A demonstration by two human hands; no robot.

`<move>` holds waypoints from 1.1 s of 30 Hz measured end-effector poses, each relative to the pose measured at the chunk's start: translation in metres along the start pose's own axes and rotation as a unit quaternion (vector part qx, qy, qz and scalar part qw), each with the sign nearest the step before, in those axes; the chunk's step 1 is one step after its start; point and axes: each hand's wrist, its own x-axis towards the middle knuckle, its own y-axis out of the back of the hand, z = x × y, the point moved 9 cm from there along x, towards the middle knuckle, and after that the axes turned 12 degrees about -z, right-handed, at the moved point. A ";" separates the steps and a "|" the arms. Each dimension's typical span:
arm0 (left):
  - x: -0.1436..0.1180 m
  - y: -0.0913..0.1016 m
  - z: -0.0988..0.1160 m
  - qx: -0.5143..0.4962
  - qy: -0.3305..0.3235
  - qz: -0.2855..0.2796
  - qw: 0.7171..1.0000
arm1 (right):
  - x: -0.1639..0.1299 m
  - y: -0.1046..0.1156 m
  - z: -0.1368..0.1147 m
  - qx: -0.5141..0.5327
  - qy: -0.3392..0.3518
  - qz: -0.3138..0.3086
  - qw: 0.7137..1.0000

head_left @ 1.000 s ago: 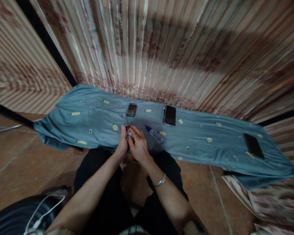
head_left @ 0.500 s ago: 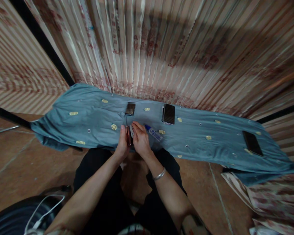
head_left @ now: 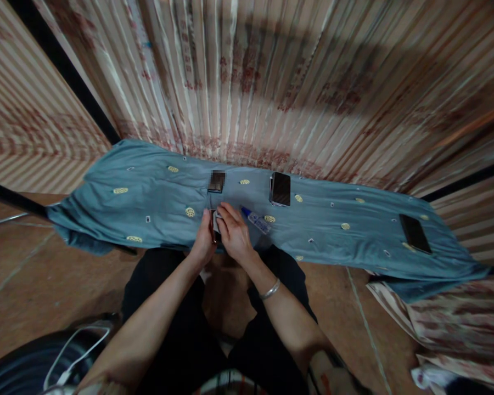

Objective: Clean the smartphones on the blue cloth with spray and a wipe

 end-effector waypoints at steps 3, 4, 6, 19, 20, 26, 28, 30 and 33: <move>0.000 -0.001 -0.001 0.002 0.013 -0.003 1.000 | -0.001 0.002 0.003 0.007 -0.014 0.007 1.000; 0.000 -0.003 0.001 0.000 0.014 -0.010 1.000 | 0.000 0.003 0.006 0.008 -0.021 0.013 1.000; -0.002 -0.006 0.004 -0.006 0.020 -0.018 1.000 | 0.001 0.007 0.015 0.007 -0.034 0.027 0.999; -0.009 -0.012 0.020 -0.036 0.030 0.019 0.999 | -0.004 0.011 0.036 0.120 -0.101 0.030 0.987; -0.008 -0.011 0.022 -0.035 0.025 0.018 0.999 | -0.005 0.008 0.038 0.133 -0.113 0.026 0.984; -0.002 -0.008 0.030 -0.046 0.011 -0.001 0.999 | -0.010 -0.003 0.042 0.177 -0.153 -0.018 0.972; -0.003 -0.008 0.033 -0.050 0.007 -0.004 0.999 | -0.012 -0.005 0.039 0.176 -0.156 -0.039 0.971; -0.005 -0.009 0.035 -0.054 0.003 -0.002 0.999 | -0.014 -0.005 0.035 0.167 -0.152 -0.055 0.973; -0.007 -0.009 0.037 -0.067 -0.005 0.017 0.998 | -0.017 -0.004 0.030 0.139 -0.144 -0.066 0.978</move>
